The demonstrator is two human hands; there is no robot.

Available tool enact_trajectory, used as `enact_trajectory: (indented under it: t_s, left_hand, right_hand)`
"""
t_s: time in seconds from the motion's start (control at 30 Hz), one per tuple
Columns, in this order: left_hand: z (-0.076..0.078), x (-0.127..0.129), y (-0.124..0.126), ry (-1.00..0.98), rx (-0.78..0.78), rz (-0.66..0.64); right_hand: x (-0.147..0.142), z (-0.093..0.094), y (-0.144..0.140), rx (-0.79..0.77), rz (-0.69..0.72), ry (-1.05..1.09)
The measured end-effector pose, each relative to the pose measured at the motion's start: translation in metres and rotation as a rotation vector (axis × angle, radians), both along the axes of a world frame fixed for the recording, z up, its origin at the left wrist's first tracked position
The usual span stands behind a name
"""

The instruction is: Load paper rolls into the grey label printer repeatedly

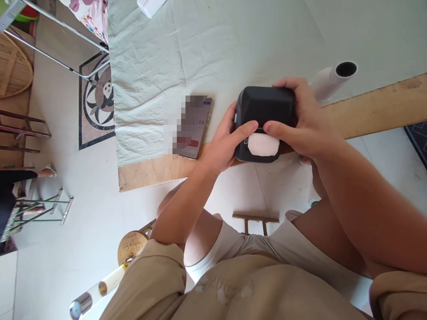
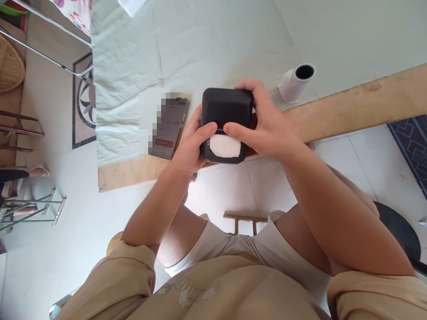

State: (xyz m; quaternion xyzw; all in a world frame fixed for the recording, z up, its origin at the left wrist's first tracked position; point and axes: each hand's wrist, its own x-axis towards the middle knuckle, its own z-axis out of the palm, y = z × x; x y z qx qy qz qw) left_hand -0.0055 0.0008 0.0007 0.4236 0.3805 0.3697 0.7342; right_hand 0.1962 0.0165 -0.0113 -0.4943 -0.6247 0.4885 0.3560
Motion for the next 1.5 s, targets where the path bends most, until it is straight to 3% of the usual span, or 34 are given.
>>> enact_trajectory:
  t_s: [0.2,0.63,0.97,1.23,1.33,1.5]
  left_hand:
    - [-0.001,0.007,-0.004,0.014,0.027,0.108]
    - [-0.006,0.021,0.002,-0.002,0.099,0.254]
    - [-0.014,0.020,-0.006,0.077,0.247,0.321]
    - [-0.014,0.022,-0.001,0.024,0.297,0.243]
    - [-0.012,0.025,-0.001,0.022,0.310,0.204]
    - [-0.015,0.026,0.001,0.070,0.279,0.272]
  right_hand:
    - [0.000,-0.014,0.003,0.203,-0.026,-0.023]
    - [0.000,-0.008,0.004,0.207,-0.033,-0.062]
    - [0.008,0.001,0.002,0.260,0.066,-0.063]
    - [0.007,-0.015,0.014,0.370,0.115,0.007]
    - [0.008,-0.013,0.015,0.329,0.096,-0.042]
    - [0.009,-0.006,0.011,0.333,0.082,-0.075]
